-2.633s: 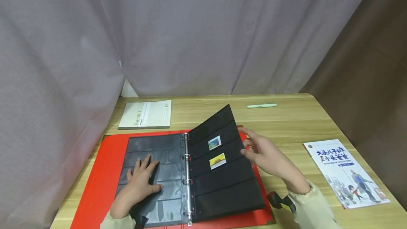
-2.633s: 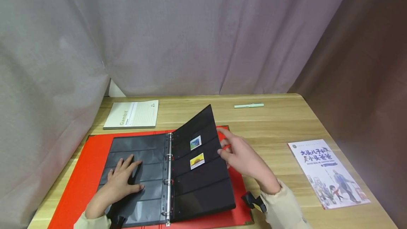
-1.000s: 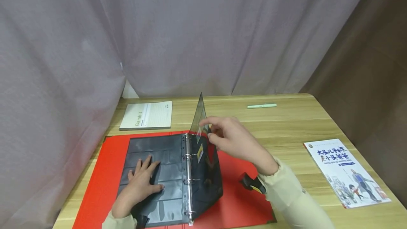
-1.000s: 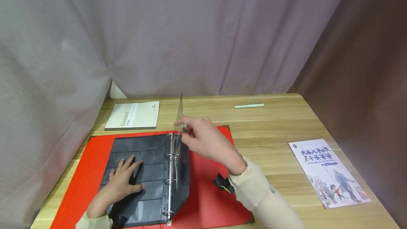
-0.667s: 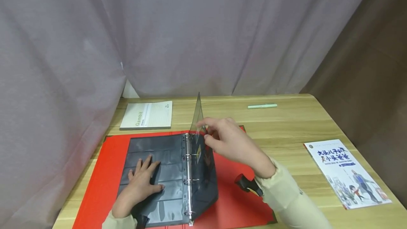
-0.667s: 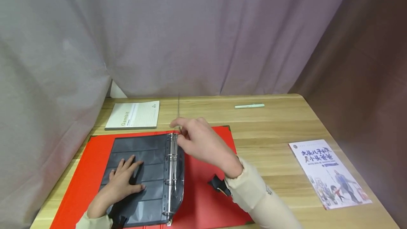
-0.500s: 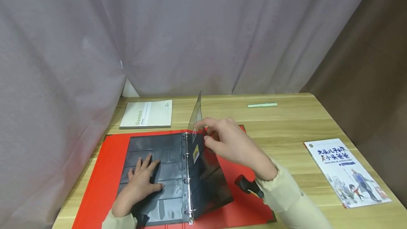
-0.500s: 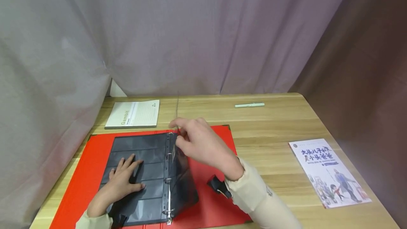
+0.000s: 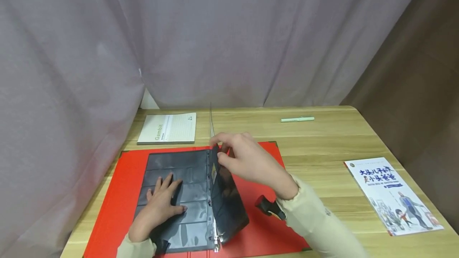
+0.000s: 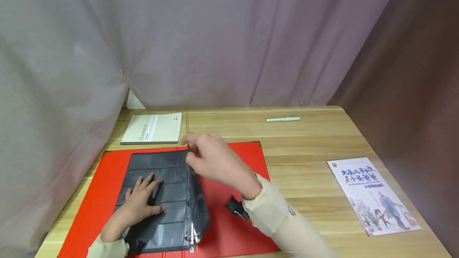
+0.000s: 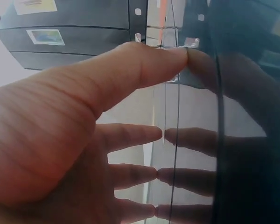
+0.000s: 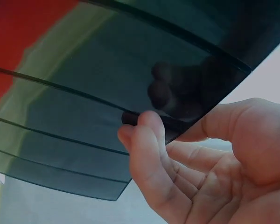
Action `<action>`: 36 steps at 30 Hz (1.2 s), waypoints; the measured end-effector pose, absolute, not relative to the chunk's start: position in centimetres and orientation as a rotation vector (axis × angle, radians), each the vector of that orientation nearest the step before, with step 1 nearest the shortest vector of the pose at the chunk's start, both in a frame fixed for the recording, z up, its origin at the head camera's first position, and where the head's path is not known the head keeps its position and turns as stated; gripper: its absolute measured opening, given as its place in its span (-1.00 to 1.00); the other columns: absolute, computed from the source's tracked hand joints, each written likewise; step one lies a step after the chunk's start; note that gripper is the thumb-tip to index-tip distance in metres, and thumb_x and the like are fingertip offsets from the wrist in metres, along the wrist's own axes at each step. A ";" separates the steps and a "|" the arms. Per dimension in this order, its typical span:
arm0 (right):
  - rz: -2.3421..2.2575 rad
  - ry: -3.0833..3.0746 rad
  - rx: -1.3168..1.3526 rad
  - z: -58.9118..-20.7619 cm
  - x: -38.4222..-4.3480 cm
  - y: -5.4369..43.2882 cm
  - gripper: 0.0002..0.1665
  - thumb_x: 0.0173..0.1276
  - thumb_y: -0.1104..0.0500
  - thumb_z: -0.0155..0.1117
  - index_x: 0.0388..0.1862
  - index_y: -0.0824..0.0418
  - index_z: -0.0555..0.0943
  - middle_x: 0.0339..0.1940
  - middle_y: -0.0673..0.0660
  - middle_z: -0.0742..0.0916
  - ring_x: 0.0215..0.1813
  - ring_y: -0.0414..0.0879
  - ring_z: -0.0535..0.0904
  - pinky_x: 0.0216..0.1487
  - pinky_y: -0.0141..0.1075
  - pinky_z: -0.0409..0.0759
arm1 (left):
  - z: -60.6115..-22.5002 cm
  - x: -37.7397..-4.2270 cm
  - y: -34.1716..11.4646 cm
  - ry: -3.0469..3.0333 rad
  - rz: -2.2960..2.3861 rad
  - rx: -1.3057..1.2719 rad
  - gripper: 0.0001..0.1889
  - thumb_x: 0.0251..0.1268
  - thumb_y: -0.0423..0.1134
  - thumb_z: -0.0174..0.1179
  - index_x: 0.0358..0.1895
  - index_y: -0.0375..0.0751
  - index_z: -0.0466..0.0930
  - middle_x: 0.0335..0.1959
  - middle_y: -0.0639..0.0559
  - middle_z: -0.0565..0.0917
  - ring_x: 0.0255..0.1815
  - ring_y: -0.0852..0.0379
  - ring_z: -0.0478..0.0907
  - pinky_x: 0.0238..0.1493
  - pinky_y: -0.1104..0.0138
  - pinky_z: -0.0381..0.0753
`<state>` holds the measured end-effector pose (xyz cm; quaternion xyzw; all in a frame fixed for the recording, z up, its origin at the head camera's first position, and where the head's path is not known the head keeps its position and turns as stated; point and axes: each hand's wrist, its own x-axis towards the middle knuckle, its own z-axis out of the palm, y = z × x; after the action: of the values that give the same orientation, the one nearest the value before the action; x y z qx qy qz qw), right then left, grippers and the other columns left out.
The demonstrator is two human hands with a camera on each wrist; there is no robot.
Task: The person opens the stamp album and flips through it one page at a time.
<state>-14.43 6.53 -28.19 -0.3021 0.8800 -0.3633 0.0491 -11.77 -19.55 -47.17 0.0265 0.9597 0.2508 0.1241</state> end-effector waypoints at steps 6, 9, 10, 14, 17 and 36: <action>-1.090 2.658 -0.988 -28.1 -14.4 5.9 -0.68 0.39 0.29 0.24 0.11 0.24 0.66 -0.35 -0.08 0.73 -0.35 -0.23 0.62 -0.42 -0.33 0.60 | -44.8 -10.8 -19.2 2.883 0.911 0.219 -0.24 0.24 -0.10 0.43 0.45 -0.32 0.36 0.50 -0.44 0.21 0.48 -0.52 0.12 0.27 -0.47 0.11; -1.094 2.649 -1.011 -28.3 -14.4 5.5 -0.69 0.41 0.25 0.27 0.11 0.24 0.67 -0.35 -0.09 0.73 -0.39 -0.25 0.62 -0.44 -0.33 0.60 | -42.7 -9.5 -18.4 2.919 1.123 0.339 -0.28 0.39 0.00 0.30 0.50 -0.24 0.31 0.51 -0.30 0.29 0.44 -0.36 0.30 0.24 -0.35 0.32; -1.096 2.644 -1.016 -28.3 -14.3 5.4 -0.68 0.42 0.23 0.27 0.12 0.24 0.67 -0.36 -0.09 0.73 -0.41 -0.25 0.62 -0.45 -0.33 0.60 | -42.0 -9.1 -18.1 2.914 1.208 0.376 -0.30 0.43 0.01 0.26 0.51 -0.20 0.29 0.49 -0.26 0.32 0.41 -0.32 0.35 0.21 -0.30 0.40; -1.110 2.607 -1.047 -28.6 -14.3 4.7 -0.66 0.44 0.17 0.27 0.14 0.22 0.67 -0.36 -0.12 0.72 -0.37 -0.26 0.62 -0.42 -0.33 0.62 | -39.4 -7.5 -16.5 2.859 1.530 0.522 -0.36 0.52 -0.07 0.15 0.56 -0.05 0.18 0.48 -0.09 0.37 0.31 -0.17 0.50 0.11 -0.11 0.59; -1.121 2.582 -1.087 -28.7 -14.3 4.3 -0.66 0.46 0.15 0.26 0.15 0.21 0.66 -0.34 -0.13 0.71 -0.31 -0.26 0.61 -0.37 -0.33 0.62 | -38.2 -6.7 -15.4 2.798 1.687 0.608 -0.34 0.55 -0.16 0.09 0.60 0.03 0.07 0.51 -0.01 0.33 0.29 -0.10 0.54 0.04 0.01 0.65; -1.159 2.524 -1.106 -29.1 -14.2 5.5 -0.55 0.48 0.16 0.27 0.32 0.11 0.57 -0.20 -0.10 0.73 -0.35 -0.25 0.60 -0.42 -0.29 0.59 | -37.0 -5.6 -14.7 2.793 2.001 0.480 -0.36 0.32 -0.40 0.22 0.47 -0.04 0.32 0.34 -0.11 0.54 0.01 -0.03 0.68 -0.18 0.19 0.67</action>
<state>-14.16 5.52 -29.06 -0.3689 0.8418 -0.3866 0.0759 -5.60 -14.67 -37.02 0.1365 0.7944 0.5690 -0.1630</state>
